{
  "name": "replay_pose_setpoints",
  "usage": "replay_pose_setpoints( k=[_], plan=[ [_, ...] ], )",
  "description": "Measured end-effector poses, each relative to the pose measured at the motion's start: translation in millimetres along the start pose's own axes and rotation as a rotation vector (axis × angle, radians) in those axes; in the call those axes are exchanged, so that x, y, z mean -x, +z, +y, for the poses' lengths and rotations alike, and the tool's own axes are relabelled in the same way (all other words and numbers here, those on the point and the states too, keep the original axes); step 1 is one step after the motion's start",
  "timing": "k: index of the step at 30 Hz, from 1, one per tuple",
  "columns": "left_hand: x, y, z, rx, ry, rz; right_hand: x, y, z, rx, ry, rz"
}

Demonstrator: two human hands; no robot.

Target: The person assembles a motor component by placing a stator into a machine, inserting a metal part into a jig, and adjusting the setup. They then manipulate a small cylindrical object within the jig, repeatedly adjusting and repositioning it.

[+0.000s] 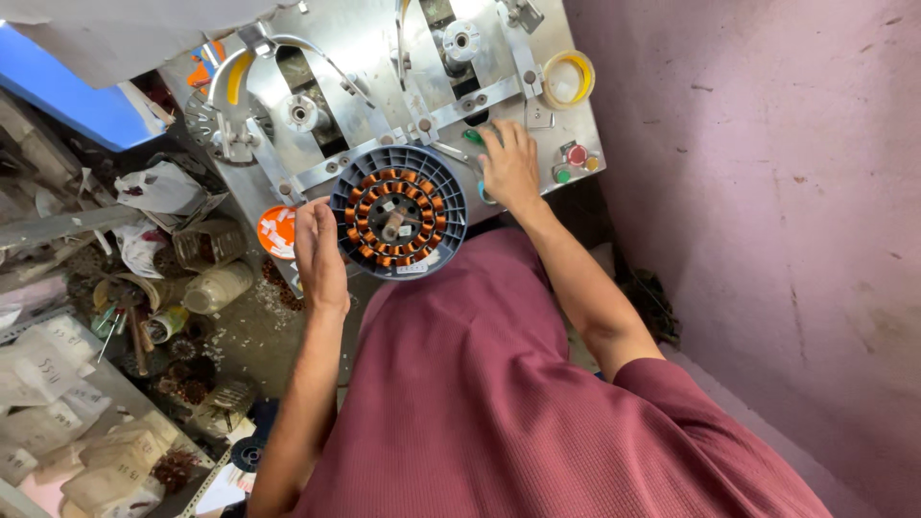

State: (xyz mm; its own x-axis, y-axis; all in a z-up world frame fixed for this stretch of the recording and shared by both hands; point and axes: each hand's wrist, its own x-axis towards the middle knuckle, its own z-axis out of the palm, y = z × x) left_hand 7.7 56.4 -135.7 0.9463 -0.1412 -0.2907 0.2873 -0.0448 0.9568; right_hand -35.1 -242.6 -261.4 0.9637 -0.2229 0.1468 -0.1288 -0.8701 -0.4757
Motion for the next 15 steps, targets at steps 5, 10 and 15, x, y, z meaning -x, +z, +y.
replay_pose_setpoints(
  k=[5, 10, 15],
  plan=[
    [7, 29, -22, 0.012, -0.025, 0.206, 4, -9, 30, -0.057, -0.061, -0.030],
    [7, 45, -15, 0.034, 0.037, 0.296, 2, -17, 51, -0.161, -0.031, -0.117],
    [17, 61, -15, 0.019, 0.063, 0.358, -5, -16, 65, -0.228, 0.008, -0.121]
  ],
)
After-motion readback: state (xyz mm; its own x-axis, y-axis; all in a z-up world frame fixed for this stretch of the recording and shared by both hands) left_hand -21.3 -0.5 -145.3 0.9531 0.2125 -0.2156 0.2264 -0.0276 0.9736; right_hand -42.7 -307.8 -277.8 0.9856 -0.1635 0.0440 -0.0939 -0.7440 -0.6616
